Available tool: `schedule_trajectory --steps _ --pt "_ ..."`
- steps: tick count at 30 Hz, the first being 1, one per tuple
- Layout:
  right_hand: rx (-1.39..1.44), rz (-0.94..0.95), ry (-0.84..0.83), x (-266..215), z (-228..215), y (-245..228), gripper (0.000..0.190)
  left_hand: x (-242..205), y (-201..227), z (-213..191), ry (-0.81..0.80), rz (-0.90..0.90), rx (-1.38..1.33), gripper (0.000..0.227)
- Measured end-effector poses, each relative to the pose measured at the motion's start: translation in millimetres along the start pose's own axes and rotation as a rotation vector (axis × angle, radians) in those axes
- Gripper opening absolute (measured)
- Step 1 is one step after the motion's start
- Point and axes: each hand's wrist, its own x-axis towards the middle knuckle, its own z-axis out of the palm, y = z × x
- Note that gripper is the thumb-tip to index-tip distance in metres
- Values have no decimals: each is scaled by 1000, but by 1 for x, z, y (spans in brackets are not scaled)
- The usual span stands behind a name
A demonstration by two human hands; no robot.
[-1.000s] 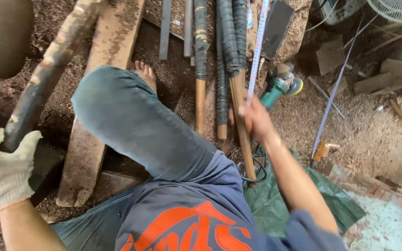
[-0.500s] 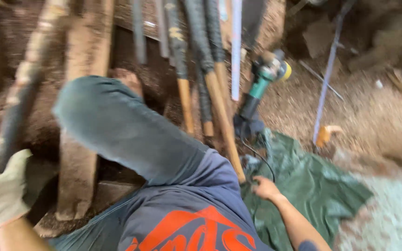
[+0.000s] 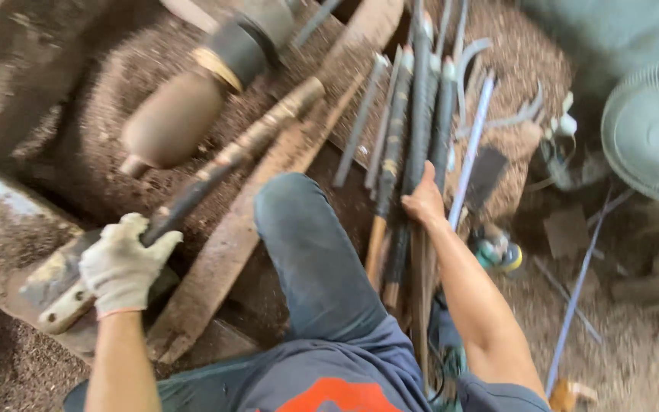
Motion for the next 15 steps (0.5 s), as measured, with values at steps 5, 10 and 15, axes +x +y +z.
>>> schedule_trajectory --steps 5,10,15 --pt "486 249 -216 46 -45 3 86 12 10 -20 -167 -133 -65 60" --pt "800 -50 -480 48 -202 -73 25 9 1 -3 -64 -30 -90 58" --pt "874 11 -636 -15 -316 -169 25 -4 -4 -13 -36 -32 -173 57"
